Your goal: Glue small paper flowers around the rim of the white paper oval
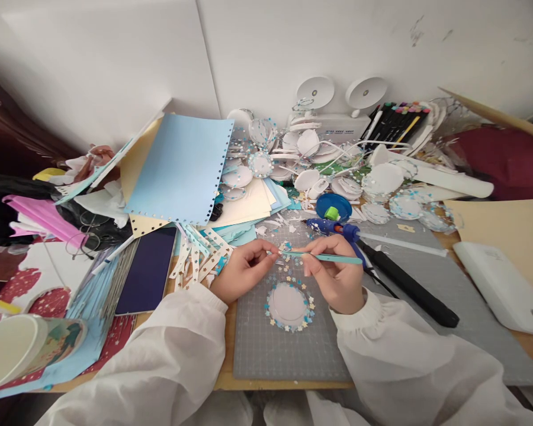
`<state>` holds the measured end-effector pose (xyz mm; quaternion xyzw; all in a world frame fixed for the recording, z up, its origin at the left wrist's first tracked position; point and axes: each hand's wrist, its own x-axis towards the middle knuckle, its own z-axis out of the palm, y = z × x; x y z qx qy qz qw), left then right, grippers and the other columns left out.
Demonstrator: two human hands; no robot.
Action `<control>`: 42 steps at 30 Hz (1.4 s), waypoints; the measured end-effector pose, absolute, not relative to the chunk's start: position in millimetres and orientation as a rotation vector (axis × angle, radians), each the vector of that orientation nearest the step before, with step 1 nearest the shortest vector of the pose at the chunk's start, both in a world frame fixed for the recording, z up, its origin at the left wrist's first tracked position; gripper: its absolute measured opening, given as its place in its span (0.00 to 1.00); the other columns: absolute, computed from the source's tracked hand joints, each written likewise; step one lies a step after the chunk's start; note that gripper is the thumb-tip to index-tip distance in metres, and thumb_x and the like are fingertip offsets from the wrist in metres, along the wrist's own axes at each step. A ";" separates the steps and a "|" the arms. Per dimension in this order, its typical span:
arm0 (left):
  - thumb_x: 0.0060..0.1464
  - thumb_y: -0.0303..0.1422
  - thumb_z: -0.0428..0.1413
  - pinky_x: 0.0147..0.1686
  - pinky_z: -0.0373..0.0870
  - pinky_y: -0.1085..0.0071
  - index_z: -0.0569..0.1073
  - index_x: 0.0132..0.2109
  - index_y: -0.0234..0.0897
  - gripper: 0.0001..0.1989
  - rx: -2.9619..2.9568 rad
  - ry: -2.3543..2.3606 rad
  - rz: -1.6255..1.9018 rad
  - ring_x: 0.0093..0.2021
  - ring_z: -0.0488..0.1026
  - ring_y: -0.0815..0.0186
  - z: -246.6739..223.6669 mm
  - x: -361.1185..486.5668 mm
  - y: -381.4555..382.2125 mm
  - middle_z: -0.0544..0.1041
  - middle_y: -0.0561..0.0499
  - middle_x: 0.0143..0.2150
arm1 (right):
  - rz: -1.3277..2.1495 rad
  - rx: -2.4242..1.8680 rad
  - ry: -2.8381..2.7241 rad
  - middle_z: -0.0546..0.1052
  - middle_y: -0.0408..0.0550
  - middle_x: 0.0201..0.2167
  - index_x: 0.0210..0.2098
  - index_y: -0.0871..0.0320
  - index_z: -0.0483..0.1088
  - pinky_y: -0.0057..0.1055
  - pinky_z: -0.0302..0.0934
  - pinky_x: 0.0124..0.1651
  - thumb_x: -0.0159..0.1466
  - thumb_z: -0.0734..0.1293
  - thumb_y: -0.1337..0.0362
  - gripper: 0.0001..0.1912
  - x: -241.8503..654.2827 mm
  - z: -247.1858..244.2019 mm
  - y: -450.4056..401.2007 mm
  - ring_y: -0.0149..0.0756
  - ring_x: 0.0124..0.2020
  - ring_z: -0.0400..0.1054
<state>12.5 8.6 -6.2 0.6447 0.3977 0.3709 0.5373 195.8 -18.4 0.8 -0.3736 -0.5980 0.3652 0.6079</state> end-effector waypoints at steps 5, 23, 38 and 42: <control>0.57 0.43 0.54 0.21 0.48 0.75 0.74 0.40 0.32 0.16 1.518 0.960 0.875 0.21 0.52 0.74 -3.1 13.0 8.2 0.60 0.57 0.21 | 0.805 -0.857 -1.378 0.69 0.39 0.22 0.34 0.53 0.63 0.46 0.72 0.45 0.62 0.66 0.67 0.06 196.1 0.5 -18.4 0.31 0.22 0.68; 0.59 0.44 0.52 0.22 0.52 0.73 0.61 0.17 0.34 0.27 1.277 0.772 0.789 0.18 0.55 0.75 12.6 22.0 -8.7 0.60 0.55 0.15 | 0.143 -0.587 -2.014 0.78 0.51 0.37 0.43 0.53 0.70 0.34 0.68 0.32 0.59 0.66 0.76 0.15 202.9 -2.2 -21.4 0.36 0.34 0.73; 0.52 0.35 0.53 0.20 0.45 0.73 0.67 0.19 0.34 0.16 0.862 0.770 0.927 0.16 0.48 0.74 5.5 15.1 2.7 0.48 0.59 0.11 | -0.523 -0.809 -1.765 0.69 0.43 0.28 0.31 0.55 0.67 0.31 0.61 0.29 0.49 0.64 0.78 0.14 226.6 27.0 -27.4 0.30 0.26 0.65; 0.51 0.34 0.54 0.20 0.43 0.72 0.66 0.18 0.34 0.16 0.867 0.742 0.904 0.16 0.48 0.73 4.7 14.9 1.3 0.49 0.59 0.11 | -0.527 -0.787 -1.804 0.68 0.42 0.27 0.29 0.56 0.66 0.30 0.60 0.27 0.47 0.65 0.79 0.14 228.1 37.7 -38.2 0.29 0.24 0.63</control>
